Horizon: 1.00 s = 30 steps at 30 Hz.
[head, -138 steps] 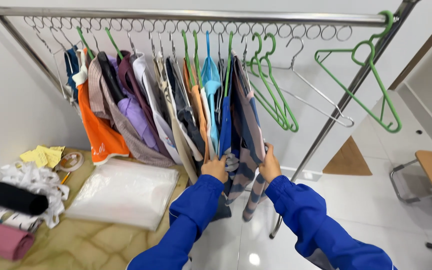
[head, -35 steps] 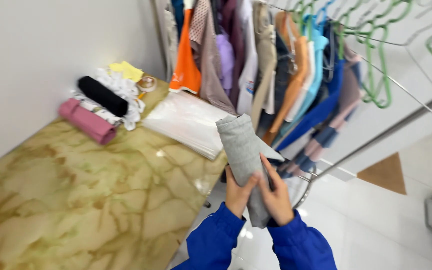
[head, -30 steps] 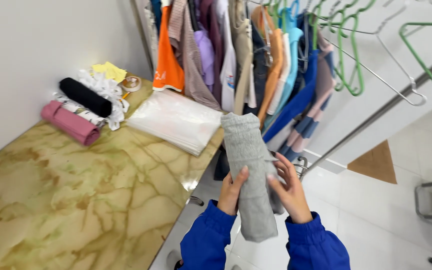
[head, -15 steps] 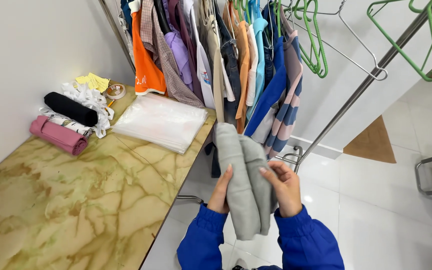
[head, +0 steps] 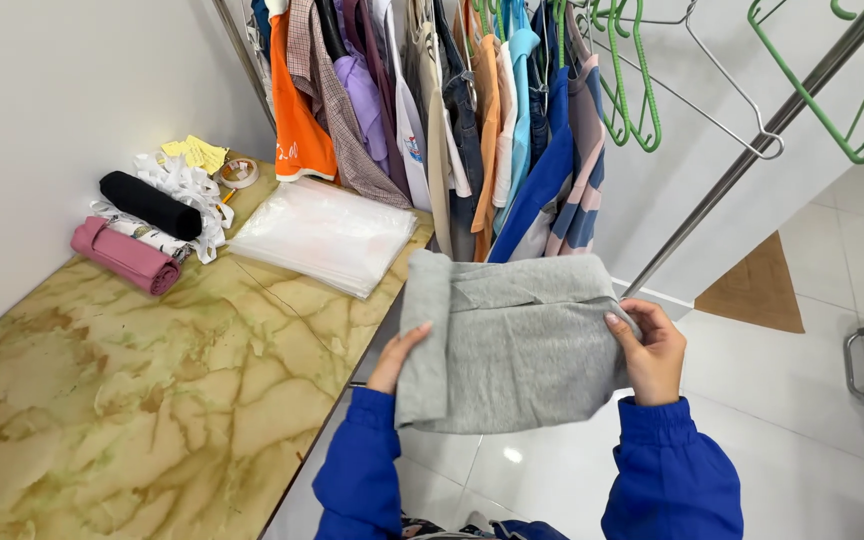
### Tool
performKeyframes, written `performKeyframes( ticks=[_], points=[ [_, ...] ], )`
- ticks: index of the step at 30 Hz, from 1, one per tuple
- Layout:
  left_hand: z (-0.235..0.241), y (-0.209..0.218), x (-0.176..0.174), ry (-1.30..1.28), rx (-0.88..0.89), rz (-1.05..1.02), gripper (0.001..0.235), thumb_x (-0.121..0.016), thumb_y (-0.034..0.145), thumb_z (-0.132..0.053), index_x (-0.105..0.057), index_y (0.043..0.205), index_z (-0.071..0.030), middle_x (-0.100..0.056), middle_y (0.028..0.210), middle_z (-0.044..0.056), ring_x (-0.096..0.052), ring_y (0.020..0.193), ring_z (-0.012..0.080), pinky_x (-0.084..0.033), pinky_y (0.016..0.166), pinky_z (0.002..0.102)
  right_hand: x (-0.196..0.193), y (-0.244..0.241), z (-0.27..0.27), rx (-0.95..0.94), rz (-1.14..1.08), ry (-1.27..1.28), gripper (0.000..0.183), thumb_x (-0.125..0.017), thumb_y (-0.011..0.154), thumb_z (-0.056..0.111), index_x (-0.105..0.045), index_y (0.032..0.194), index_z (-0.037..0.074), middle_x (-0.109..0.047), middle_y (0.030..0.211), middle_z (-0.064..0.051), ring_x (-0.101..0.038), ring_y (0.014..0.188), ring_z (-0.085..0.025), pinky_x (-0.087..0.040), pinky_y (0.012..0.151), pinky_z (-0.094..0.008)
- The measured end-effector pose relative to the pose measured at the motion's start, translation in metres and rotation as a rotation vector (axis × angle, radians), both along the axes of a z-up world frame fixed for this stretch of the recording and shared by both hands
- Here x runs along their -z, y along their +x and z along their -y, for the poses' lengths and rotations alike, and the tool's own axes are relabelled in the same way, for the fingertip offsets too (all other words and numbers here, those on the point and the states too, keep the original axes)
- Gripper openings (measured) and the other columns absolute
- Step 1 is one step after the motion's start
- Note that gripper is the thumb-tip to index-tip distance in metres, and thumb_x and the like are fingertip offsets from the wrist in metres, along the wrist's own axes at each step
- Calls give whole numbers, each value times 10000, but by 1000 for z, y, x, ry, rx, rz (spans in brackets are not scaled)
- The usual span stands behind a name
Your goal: Hanging various garments onto a clothing rack using plastic hangers
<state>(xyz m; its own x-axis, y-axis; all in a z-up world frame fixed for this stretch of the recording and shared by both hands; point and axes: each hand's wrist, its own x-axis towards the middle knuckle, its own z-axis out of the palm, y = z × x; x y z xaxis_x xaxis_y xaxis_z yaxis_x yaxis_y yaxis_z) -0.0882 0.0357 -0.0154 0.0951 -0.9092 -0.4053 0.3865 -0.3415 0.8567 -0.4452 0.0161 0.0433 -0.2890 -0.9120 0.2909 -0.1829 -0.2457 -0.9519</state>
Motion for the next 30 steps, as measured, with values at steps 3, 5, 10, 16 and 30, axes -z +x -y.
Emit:
performKeyframes(
  ticks=[3,5,10,16,30],
  points=[
    [-21,-11,-57,33,-80,-87,785,-905,685,-329,-637,1350,-12,-684,1073,212,-663,971,322,-545,873,457,10,-4,5,49,-283,-15,232,-810,898,88,-721,1113,96,-711,1001,-61,-658,979,-222,-491,882,-374],
    [-11,-20,-42,6,-78,-123,748,-910,665,-301,-658,1314,-27,-692,1050,213,-671,942,320,-552,842,460,17,12,7,21,-357,-67,350,-801,897,123,-662,1211,60,-658,1075,-150,-617,1026,-324,-463,879,-450],
    [1,-66,-10,-153,119,-237,625,-868,665,-128,-673,1247,-12,-720,1048,195,-728,916,327,-612,773,436,7,84,-6,-400,-131,108,479,-675,951,156,-553,1391,10,-684,1170,-266,-617,1130,-441,-439,971,-540],
    [-19,-83,-71,-169,283,-396,744,-842,855,-236,-470,1451,10,-598,1363,256,-608,1201,335,-557,921,494,18,111,-6,-453,390,364,429,-559,1027,336,-618,1357,69,-699,1183,-162,-645,1044,-252,-524,919,-438],
    [10,-68,-34,50,216,80,1165,-933,753,-547,-224,1534,-53,-341,1516,316,-434,1361,504,-415,1030,671,30,95,9,-384,671,366,229,-685,979,258,-673,1042,38,-735,786,-118,-739,635,-202,-596,550,-309]
  ],
)
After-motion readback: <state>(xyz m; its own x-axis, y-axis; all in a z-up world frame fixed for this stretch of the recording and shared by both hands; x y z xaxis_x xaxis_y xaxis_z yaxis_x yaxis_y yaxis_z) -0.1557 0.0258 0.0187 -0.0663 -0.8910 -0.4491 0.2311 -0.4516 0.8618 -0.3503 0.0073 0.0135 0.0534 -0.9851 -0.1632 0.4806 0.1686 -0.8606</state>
